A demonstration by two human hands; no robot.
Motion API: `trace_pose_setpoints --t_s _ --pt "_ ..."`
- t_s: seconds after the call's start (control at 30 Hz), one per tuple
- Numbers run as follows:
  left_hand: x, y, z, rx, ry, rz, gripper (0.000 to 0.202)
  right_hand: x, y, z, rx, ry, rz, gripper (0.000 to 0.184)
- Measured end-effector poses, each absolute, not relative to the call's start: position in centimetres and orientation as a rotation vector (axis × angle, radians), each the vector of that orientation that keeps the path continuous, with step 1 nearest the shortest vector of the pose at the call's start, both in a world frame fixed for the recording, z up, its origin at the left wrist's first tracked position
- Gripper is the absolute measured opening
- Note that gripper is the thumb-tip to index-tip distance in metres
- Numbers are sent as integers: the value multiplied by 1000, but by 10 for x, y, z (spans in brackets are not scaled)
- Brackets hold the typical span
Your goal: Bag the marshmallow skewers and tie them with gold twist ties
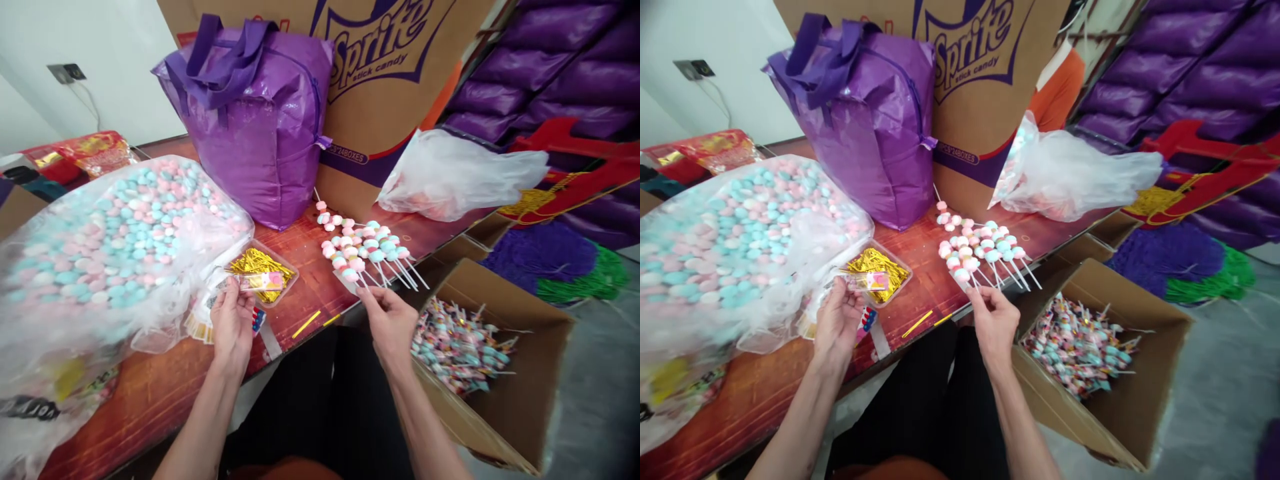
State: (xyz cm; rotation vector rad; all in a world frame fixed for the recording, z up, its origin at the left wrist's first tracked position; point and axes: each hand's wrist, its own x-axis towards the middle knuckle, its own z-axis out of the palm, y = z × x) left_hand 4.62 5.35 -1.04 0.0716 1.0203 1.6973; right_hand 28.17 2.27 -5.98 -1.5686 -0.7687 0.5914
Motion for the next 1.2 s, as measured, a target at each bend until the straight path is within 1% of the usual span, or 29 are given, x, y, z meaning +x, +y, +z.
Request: trace_pose_setpoints --t_s 0.2,0.33,0.43,0.57,0.77,0.9,1.2 --pt "39 54 -16 31 1022 1739 22 251 3 -54 -1311 -402 1109 33" --pt "34 55 -19 6 1036 1746 17 243 -3 -54 -1184 -155 1340 34" --pt "32 55 -20 -10 1051 1749 17 237 -9 -53 -1109 -17 1436 37" --pt "32 56 -20 -34 1087 1766 21 228 -20 -54 -1030 63 1458 39" --pt "33 55 -20 28 1094 1796 28 227 -39 -61 -1113 3 1331 38" --pt "35 52 -23 81 1080 1786 34 228 -45 -58 -1086 -28 1407 39" --pt "35 48 -23 135 1054 1701 35 214 -39 -43 -1123 -228 1385 33"
